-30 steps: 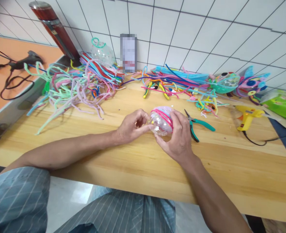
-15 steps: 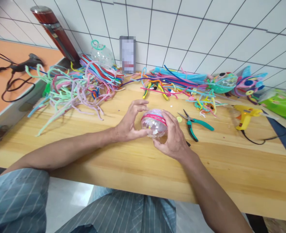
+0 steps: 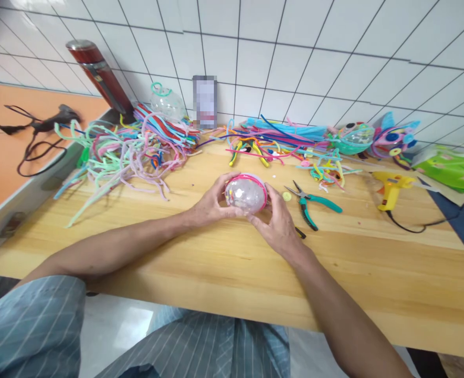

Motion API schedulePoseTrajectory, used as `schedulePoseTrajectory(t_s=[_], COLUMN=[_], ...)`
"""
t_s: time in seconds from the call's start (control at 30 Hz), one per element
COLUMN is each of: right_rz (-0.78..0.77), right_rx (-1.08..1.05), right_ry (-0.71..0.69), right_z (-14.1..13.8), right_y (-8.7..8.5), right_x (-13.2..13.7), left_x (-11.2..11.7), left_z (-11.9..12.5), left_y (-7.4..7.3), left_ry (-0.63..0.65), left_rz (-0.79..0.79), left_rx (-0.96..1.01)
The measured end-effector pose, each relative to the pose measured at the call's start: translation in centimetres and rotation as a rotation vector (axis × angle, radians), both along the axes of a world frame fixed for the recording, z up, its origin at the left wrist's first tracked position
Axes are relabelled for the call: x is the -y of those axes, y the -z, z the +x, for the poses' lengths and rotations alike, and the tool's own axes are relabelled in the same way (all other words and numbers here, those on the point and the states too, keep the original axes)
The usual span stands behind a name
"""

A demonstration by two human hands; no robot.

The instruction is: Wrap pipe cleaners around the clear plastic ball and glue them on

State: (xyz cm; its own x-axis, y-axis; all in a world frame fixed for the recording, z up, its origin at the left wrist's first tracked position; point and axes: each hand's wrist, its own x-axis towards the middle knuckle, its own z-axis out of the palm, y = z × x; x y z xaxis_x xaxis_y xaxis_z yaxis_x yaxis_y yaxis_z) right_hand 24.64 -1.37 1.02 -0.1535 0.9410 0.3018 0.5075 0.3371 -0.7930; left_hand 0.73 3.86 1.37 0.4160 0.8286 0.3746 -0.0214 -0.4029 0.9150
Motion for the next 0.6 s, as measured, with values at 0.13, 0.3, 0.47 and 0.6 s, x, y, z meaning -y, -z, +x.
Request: schedulePoseTrajectory(t_s=[0.13,0.3,0.47,0.6], right_rz=[-0.114,-0.158,-0.143,-0.176], right_rx=[-0.18,-0.302,-0.366,-0.371], right_ry=[-0.059,-0.009,0.011,-0.002], right_z=[0.1,0.2,0.5,0.7], right_y=[-0.4,-1.2,-1.6,-1.4], right_x=[0.0,-0.2,-0.5,-0.8], left_x=[0.1,-0.1,-0.4,-0.7], left_z=[-0.3,-0.3,-0.4,-0.4], left_y=[-0.3,-0.1,0.2,0.4], left_ry=[0.058,0.055,0.039,-0.014], left_rz=[-0.099,-0.156,-0.015,0.109], left_rx=[0.045,0.023,-0.072,-0.208])
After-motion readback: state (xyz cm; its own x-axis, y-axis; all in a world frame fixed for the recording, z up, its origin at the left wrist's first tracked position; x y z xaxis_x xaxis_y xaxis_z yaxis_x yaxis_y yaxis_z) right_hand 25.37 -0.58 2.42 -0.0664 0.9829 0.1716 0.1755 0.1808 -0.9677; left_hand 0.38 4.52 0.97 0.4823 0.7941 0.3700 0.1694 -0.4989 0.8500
